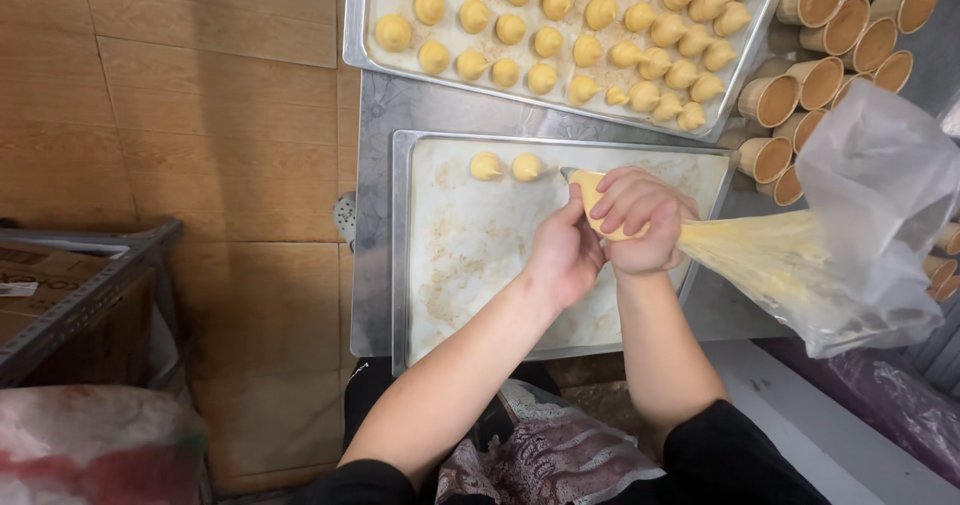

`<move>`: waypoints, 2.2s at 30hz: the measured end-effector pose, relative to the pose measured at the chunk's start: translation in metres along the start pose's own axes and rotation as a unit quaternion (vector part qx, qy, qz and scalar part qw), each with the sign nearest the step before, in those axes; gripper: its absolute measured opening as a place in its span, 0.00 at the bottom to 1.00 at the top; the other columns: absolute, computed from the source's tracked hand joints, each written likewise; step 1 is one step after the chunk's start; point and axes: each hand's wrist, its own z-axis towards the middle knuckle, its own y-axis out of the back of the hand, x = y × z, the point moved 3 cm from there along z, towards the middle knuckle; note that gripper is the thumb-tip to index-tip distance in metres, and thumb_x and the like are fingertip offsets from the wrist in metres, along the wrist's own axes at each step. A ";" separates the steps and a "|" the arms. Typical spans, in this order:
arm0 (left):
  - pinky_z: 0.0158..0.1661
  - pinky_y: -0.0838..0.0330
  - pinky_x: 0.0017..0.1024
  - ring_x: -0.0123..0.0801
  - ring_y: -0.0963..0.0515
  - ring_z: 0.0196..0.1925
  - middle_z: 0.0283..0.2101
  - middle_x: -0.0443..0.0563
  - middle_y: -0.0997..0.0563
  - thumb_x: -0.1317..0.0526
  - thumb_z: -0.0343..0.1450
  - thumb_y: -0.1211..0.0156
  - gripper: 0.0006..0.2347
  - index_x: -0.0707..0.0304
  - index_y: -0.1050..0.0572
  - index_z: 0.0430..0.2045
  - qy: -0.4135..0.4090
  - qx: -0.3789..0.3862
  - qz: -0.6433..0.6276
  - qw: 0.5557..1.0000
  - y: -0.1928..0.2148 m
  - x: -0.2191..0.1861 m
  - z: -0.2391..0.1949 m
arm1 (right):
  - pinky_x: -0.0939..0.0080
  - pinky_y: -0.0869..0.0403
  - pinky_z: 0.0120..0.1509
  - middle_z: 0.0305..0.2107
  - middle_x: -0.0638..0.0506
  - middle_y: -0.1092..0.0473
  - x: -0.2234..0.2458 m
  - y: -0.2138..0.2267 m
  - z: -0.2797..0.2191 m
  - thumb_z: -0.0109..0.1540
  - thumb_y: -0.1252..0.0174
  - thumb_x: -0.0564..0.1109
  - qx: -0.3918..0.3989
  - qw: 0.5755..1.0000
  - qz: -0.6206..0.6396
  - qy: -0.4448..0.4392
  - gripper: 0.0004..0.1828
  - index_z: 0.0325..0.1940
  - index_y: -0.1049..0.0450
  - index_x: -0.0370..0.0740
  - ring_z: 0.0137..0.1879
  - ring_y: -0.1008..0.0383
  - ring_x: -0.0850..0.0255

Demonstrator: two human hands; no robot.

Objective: The person pipes yellow cream onto a tray using a piping bag, fills the piping bag with more cream from a bowl using a spatula, and then pipes additional cream into rows on the tray.

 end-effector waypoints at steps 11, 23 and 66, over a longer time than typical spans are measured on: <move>0.61 0.35 0.37 0.33 0.28 0.60 0.58 0.49 0.27 0.47 0.82 0.67 0.20 0.61 0.34 0.58 -0.011 -0.007 -0.030 0.999 -0.003 -0.002 0.001 | 0.53 0.30 0.38 0.12 0.47 0.39 0.002 -0.008 0.003 0.71 0.56 0.54 -0.002 1.000 -0.002 -0.006 0.30 0.15 0.45 0.44 0.21 0.35 0.53; 0.61 0.34 0.34 0.33 0.27 0.59 0.57 0.49 0.26 0.48 0.82 0.65 0.20 0.63 0.32 0.56 -0.011 -0.008 -0.042 0.999 -0.002 0.000 0.001 | 0.55 0.31 0.38 0.12 0.47 0.40 0.006 -0.007 0.001 0.71 0.55 0.55 -0.006 1.000 -0.005 -0.007 0.30 0.16 0.45 0.45 0.19 0.36 0.55; 0.58 0.32 0.36 0.33 0.26 0.54 0.53 0.49 0.25 0.49 0.83 0.68 0.19 0.62 0.32 0.54 0.008 0.011 -0.013 1.000 0.000 0.034 0.045 | 0.55 0.32 0.36 0.11 0.49 0.41 0.003 0.042 0.010 0.70 0.55 0.55 -0.004 1.000 0.017 -0.017 0.30 0.14 0.46 0.44 0.20 0.38 0.56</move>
